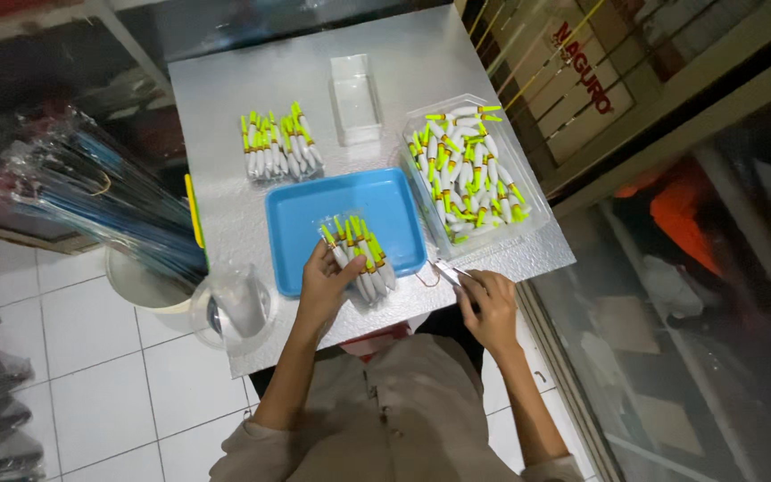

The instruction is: The person picks up white and yellow fishing floats from a blue tray and places them into a clear plastic bag. After filling the bag, they use a metal clip to seal it and set it aside. The person then picks up more floats from a larger container and places them onto the blue tray to continue the process.

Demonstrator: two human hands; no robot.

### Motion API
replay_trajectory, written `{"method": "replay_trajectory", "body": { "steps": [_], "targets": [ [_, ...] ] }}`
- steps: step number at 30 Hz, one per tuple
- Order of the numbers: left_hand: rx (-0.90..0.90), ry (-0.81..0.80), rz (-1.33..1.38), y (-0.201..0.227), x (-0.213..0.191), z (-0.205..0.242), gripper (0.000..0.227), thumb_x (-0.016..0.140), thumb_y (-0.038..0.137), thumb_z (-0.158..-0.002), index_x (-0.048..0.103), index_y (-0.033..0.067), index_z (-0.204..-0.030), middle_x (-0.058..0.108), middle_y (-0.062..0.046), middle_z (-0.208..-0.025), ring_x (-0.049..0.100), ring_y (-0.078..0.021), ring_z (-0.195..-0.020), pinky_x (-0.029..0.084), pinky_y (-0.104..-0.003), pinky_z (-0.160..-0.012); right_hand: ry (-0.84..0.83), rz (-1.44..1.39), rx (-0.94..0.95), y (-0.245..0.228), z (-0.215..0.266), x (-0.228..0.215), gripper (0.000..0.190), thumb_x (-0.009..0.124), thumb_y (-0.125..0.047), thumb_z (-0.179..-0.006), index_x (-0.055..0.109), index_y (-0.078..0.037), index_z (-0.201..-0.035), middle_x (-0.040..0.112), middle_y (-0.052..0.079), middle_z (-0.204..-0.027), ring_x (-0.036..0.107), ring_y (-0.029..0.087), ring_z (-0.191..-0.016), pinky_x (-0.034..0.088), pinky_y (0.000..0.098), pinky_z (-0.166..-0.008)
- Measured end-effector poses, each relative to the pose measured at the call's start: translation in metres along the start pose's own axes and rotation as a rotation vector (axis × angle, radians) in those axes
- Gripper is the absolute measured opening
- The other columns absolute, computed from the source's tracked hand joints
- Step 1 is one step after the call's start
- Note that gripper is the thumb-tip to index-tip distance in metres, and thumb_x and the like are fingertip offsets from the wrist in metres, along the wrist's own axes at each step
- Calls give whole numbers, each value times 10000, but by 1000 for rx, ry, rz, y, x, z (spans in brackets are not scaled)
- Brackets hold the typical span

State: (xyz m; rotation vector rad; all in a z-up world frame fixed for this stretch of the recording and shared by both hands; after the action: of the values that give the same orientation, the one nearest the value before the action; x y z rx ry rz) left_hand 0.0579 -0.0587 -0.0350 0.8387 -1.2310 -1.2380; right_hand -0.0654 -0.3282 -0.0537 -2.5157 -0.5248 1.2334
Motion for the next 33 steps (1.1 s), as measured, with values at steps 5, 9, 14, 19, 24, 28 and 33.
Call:
{"method": "replay_trajectory", "body": {
  "steps": [5, 9, 14, 19, 24, 28, 33],
  "targets": [
    [-9, -26, 17, -3, 16, 2, 640, 875, 195, -844, 573, 52, -1390, 722, -83, -1130, 665, -147, -1000, 567, -335, -911, 50, 20, 13, -21, -17, -3, 153, 793, -146, -903, 785, -106, -1051, 735, 97, -1088, 672, 305, -1042, 485, 413, -877],
    [42, -4, 57, -7, 7, 5, 606, 901, 151, -804, 605, 55, -1324, 735, -105, -1111, 675, -178, -1006, 573, -364, -917, 80, 69, 57, -35, -21, -7, 137, 790, -96, -902, 769, -82, -1036, 718, 119, -1090, 661, 324, -1035, 487, 421, -849],
    [87, -14, 26, 5, 0, 10, 595, 944, 190, -761, 633, 86, -1258, 747, -84, -1058, 681, -170, -975, 594, -351, -870, -125, -600, 274, -91, -52, 13, 508, 804, -135, -858, 601, -72, -1320, 677, 127, -1283, 678, 331, -1145, 560, 410, -902],
    [122, -24, -66, 34, -13, 14, 653, 943, 260, -767, 620, 130, -1320, 753, -69, -1114, 676, -157, -1035, 586, -331, -856, -423, -1131, 499, -129, -80, 75, 850, 811, -62, -832, 363, -8, -1553, 621, 204, -1377, 611, 306, -1212, 571, 418, -959],
    [124, -235, 166, 105, -14, 18, 956, 714, 226, -977, 60, 48, -1651, 30, -307, -1667, 447, -424, -1387, 427, -504, -1148, -423, -1227, 484, -150, -147, 90, 782, 708, 15, -889, 368, -100, -1584, 585, 149, -1323, 599, 236, -1137, 592, 380, -934],
    [270, -258, -486, 187, -25, -13, 1009, 588, 475, -973, -3, -27, -1619, 15, -422, -1631, 46, -640, -1482, 124, -762, -1175, -372, -889, 387, -155, -220, 94, 726, 702, -38, -942, 355, -103, -1577, 550, 412, -1341, 585, 584, -1215, 530, 654, -973],
    [345, -239, -1381, 118, -35, -140, 625, 531, 157, -971, 396, 74, -1575, 323, -286, -1630, 184, -538, -1535, 256, -725, -1158, -264, -374, 226, -120, -251, 189, 687, 739, -184, -951, 417, -60, -1545, 601, 383, -1236, 594, 629, -1148, 462, 704, -965]
  ]
}}
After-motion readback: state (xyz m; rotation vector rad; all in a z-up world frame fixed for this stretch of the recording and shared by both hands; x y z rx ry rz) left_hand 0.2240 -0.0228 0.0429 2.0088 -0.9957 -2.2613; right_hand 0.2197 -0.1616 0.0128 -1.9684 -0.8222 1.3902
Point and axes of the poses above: each hand's wrist, its own z-axis away from the middle knuckle, its own x-axis out of the palm, y = z × x, the point moved 8 cm from there along -z, towards the middle knuckle
